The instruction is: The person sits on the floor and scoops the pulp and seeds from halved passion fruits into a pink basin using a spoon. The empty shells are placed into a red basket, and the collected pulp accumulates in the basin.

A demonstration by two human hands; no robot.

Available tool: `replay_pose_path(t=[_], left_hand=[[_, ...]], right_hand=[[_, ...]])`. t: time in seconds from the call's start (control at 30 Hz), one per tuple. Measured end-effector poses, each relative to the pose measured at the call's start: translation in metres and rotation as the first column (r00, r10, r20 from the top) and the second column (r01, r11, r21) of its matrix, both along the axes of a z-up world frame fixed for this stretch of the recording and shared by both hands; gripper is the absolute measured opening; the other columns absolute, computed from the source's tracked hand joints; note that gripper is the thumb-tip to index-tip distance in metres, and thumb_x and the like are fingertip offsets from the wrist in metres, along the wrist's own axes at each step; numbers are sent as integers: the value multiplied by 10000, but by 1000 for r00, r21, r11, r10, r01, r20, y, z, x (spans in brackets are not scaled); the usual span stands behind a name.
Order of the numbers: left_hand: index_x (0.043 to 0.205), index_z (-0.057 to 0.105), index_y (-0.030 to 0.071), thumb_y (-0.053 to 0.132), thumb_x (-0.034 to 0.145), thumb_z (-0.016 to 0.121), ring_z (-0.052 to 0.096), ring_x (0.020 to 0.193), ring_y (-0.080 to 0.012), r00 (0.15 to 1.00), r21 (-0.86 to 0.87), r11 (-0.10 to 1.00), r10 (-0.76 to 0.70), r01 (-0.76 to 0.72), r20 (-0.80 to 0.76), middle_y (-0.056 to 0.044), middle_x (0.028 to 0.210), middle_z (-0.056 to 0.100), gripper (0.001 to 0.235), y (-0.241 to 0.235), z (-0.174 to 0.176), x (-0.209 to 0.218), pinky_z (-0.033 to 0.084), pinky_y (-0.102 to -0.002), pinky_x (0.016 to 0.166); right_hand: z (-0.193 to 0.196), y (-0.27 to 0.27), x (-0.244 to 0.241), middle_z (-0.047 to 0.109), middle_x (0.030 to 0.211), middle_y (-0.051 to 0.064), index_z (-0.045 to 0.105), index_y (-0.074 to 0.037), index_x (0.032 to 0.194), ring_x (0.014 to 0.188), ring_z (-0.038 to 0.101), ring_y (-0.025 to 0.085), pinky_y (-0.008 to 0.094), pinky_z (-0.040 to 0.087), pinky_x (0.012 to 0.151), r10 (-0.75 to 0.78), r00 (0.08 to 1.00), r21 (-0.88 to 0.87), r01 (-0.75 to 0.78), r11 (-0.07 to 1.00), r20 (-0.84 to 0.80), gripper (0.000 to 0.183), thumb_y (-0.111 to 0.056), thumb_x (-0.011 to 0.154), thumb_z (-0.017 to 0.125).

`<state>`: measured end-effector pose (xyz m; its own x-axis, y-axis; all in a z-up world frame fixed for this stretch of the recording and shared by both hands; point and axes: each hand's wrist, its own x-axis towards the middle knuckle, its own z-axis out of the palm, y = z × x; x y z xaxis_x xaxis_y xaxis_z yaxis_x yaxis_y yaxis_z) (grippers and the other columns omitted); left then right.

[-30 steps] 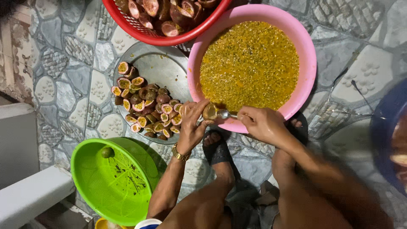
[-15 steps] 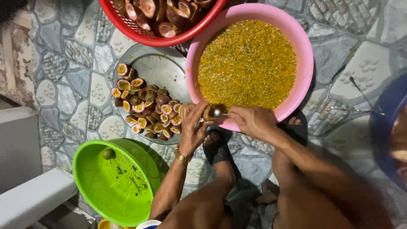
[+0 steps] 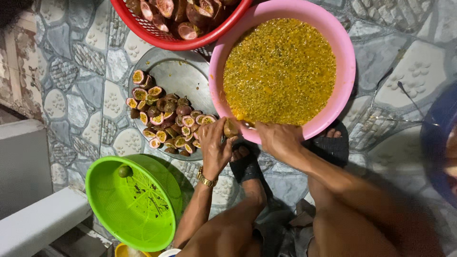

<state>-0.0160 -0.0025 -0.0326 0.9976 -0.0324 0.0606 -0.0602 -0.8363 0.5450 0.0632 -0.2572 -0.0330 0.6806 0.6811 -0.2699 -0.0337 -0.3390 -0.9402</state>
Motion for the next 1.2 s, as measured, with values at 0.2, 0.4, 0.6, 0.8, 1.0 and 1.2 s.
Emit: replay_pose_path(t=[0.2, 0.4, 0.6, 0.8, 1.0, 1.2], left_hand=[[1325, 649, 31, 220, 773, 872, 636, 1012, -404, 990, -199, 979, 19, -46, -137, -187, 1092, 703, 625, 2, 21, 4, 427, -525, 1032], [1351, 630, 19, 197, 819, 845, 649, 945, -415, 965, -345, 932, 15, -108, -262, -223, 1010, 698, 601, 5, 32, 10, 470, -524, 953], [1357, 623, 30, 184, 819, 839, 654, 941, -395, 936, -389, 904, 32, -176, -349, -217, 990, 704, 600, 6, 39, 16, 478, -506, 941], [1337, 639, 51, 253, 804, 852, 657, 923, -370, 939, -364, 918, 22, -155, -344, -185, 951, 693, 608, 9, 38, 15, 487, -486, 931], [1345, 615, 4, 284, 802, 857, 650, 1023, -464, 937, -320, 936, 29, -148, -348, -284, 1056, 681, 657, 14, 32, 9, 472, -528, 997], [1345, 666, 72, 282, 807, 868, 707, 1086, -349, 894, -461, 834, 81, -303, -441, -206, 1105, 748, 612, 26, 45, 19, 510, -463, 1005]], right_hand=[[-56, 21, -28, 472, 544, 20, 619, -180, 913, 464, 554, 224, 387, 556, 606, -10, 962, -221, 74, 972, 274, 277, -256, 1064, 399], [-106, 28, -44, 564, 566, -21, 617, -296, 856, 572, 687, 247, 430, 522, 541, 7, 864, -440, 249, 863, 503, 172, -402, 958, 529], [-1, 44, -2, 533, 471, -15, 581, -248, 683, 416, 521, 184, 308, 549, 660, -263, 958, -82, 255, 963, -113, 381, -428, 996, 457], [37, 27, 27, 577, 519, 56, 681, -198, 911, 452, 598, 234, 302, 523, 553, -55, 998, -111, 57, 992, 23, 241, -336, 945, 486], [18, 25, 9, 652, 658, 247, 602, -106, 868, 641, 711, 425, 558, 521, 603, 145, 948, -419, -13, 908, 285, 115, -177, 935, 541], [28, 1, 1, 708, 774, 162, 614, -237, 909, 850, 721, 416, 536, 569, 735, 14, 997, -446, 23, 895, 80, 295, -498, 976, 493]])
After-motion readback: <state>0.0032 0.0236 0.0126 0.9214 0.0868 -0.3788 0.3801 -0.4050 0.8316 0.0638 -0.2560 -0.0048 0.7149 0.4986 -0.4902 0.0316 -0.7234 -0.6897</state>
